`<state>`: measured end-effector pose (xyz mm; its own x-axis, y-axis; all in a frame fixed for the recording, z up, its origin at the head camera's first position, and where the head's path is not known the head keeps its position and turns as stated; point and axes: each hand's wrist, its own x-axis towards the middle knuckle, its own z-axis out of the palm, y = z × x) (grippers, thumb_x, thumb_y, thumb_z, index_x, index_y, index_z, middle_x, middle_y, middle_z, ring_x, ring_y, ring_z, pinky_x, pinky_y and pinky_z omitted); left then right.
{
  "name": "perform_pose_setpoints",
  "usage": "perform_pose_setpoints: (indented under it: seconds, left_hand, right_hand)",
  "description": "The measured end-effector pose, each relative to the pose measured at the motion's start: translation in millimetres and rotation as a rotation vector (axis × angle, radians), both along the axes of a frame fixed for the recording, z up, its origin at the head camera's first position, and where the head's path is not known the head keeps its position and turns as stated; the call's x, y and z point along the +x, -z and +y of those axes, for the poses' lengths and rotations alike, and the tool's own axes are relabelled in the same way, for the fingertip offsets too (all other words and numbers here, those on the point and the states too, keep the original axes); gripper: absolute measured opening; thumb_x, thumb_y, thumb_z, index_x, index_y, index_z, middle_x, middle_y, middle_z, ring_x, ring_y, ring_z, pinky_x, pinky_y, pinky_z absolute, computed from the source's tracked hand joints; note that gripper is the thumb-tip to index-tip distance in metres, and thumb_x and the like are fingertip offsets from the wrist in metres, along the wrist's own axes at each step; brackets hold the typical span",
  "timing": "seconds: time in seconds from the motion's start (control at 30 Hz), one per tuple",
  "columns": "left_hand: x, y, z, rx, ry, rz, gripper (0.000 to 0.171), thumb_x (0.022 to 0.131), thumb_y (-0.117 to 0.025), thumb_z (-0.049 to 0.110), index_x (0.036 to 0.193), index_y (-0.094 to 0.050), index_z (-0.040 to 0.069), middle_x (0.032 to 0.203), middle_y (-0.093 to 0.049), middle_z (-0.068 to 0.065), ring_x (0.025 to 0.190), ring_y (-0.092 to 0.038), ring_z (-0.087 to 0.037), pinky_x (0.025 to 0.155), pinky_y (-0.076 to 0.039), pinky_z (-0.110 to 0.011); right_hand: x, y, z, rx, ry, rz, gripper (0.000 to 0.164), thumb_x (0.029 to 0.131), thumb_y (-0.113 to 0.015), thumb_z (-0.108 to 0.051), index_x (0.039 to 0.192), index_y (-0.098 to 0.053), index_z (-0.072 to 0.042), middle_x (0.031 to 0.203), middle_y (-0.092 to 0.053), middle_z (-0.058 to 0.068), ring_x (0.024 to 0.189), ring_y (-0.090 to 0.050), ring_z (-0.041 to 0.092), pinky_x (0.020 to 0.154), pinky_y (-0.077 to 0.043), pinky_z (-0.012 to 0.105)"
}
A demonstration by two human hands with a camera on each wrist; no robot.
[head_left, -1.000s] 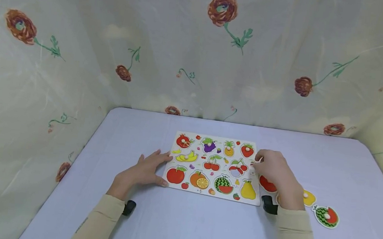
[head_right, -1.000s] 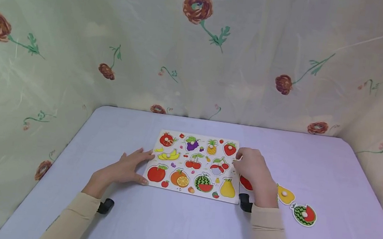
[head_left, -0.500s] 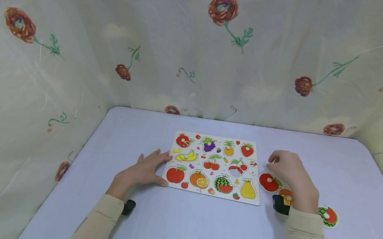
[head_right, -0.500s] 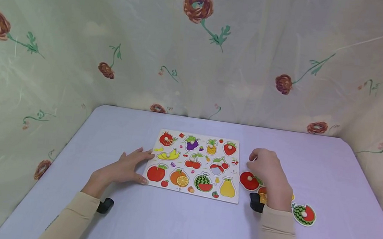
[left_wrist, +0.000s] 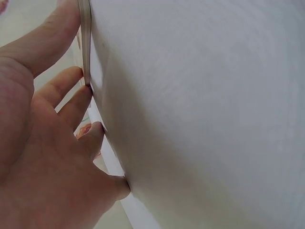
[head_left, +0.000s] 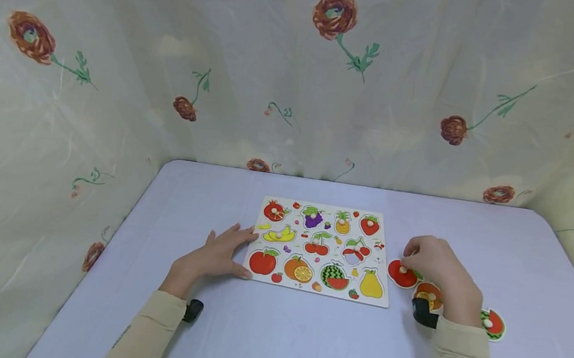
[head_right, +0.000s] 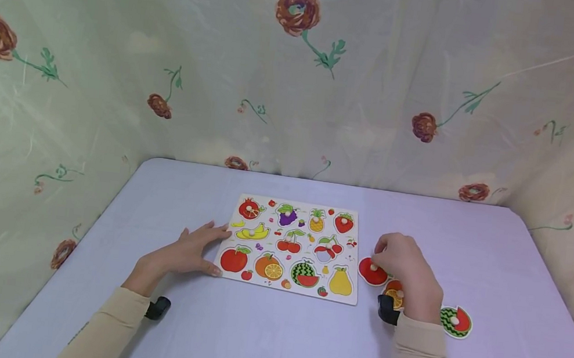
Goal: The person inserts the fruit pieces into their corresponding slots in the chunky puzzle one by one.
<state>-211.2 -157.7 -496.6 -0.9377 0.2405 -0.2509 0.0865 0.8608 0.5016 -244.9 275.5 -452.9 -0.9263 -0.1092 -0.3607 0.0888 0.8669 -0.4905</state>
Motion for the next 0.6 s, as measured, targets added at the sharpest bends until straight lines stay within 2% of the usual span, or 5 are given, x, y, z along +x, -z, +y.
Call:
perform_pose_setpoints:
  seconds: [0.2,0.47,0.6]
  left_hand:
    - [-0.3,0.8,-0.4,0.000,0.000,0.000,0.091,0.074,-0.086,0.035,0.152,-0.041,0.027,0.162,-0.034,0.003,0.156,-0.012,-0.025,0.121,-0.002,-0.069]
    - [-0.8,2.3,-1.1,-0.001,0.008,0.004,0.091,0.074,-0.086,0.035,0.152,-0.041,0.027,0.163,-0.034,0.004,0.156,-0.012,-0.025,0.121,-0.002,-0.069]
    - [-1.2,1.9,-0.7,-0.005,0.007,0.001,0.090,0.074,-0.086,0.035,0.152,-0.041,0.028,0.163,-0.033,0.005,0.157,-0.011,-0.024,0.121,-0.001,-0.068]
  right_hand:
    - [4.4,4.1,0.1,-0.005,-0.049,-0.042,0.021,0.086,-0.070,-0.015,0.102,-0.067,-0.002,0.094,-0.063,0.013,0.085,-0.055,0.026,0.067,-0.051,0.031]
    - [4.3,5.0,-5.4,0.009,-0.069,-0.032,0.014,0.086,-0.071,-0.011,0.096,-0.067,-0.003,0.089,-0.062,0.012,0.082,-0.054,0.025,0.066,-0.047,0.030]
    - [4.6,3.8,-7.1,0.020,-0.077,-0.013,0.007,0.085,-0.067,-0.007,0.090,-0.066,-0.003,0.084,-0.060,0.011,0.078,-0.053,0.024,0.063,-0.045,0.029]
